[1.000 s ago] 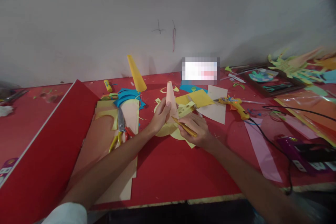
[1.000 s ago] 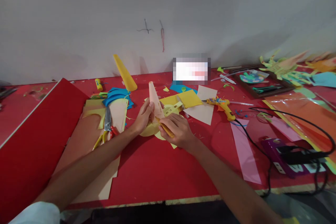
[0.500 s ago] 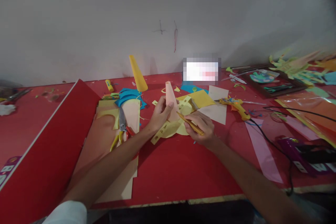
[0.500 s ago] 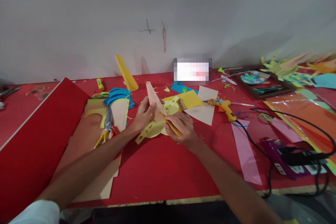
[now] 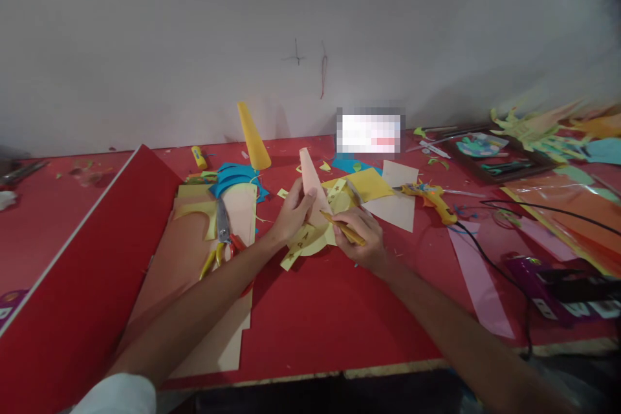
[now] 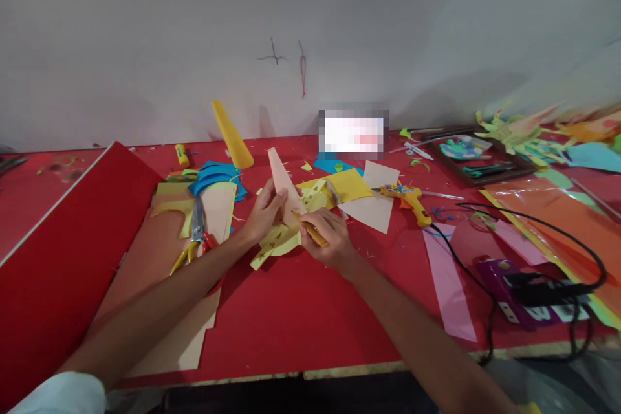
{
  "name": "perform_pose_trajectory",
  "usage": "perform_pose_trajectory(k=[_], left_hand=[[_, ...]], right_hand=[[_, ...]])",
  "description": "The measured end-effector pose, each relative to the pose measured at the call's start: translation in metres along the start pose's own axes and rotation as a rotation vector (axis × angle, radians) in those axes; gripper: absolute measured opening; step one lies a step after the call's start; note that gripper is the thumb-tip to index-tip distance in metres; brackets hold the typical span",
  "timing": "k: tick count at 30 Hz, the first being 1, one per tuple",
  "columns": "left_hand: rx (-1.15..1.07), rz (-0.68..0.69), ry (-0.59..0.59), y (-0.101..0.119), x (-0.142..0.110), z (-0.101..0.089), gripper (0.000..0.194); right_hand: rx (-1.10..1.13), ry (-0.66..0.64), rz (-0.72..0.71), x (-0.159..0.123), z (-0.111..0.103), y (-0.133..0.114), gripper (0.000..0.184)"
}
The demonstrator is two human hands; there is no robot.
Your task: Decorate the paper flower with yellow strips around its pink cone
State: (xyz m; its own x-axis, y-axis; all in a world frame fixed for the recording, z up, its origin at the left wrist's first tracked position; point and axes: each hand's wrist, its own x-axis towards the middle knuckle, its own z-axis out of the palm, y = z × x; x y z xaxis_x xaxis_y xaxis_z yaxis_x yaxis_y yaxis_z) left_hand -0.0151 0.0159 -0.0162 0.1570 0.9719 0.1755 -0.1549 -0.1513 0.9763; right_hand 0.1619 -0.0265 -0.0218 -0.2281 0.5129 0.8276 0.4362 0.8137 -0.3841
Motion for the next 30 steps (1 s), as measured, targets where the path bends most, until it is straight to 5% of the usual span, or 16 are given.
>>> perform_pose_trajectory(k=[30], left_hand=[[0.024,-0.058,-0.038,-0.006,0.0,-0.0017,0.04]], right_hand=[[0.017,-0.086,-0.055,0.001,0.0013,0.0063,0.02]])
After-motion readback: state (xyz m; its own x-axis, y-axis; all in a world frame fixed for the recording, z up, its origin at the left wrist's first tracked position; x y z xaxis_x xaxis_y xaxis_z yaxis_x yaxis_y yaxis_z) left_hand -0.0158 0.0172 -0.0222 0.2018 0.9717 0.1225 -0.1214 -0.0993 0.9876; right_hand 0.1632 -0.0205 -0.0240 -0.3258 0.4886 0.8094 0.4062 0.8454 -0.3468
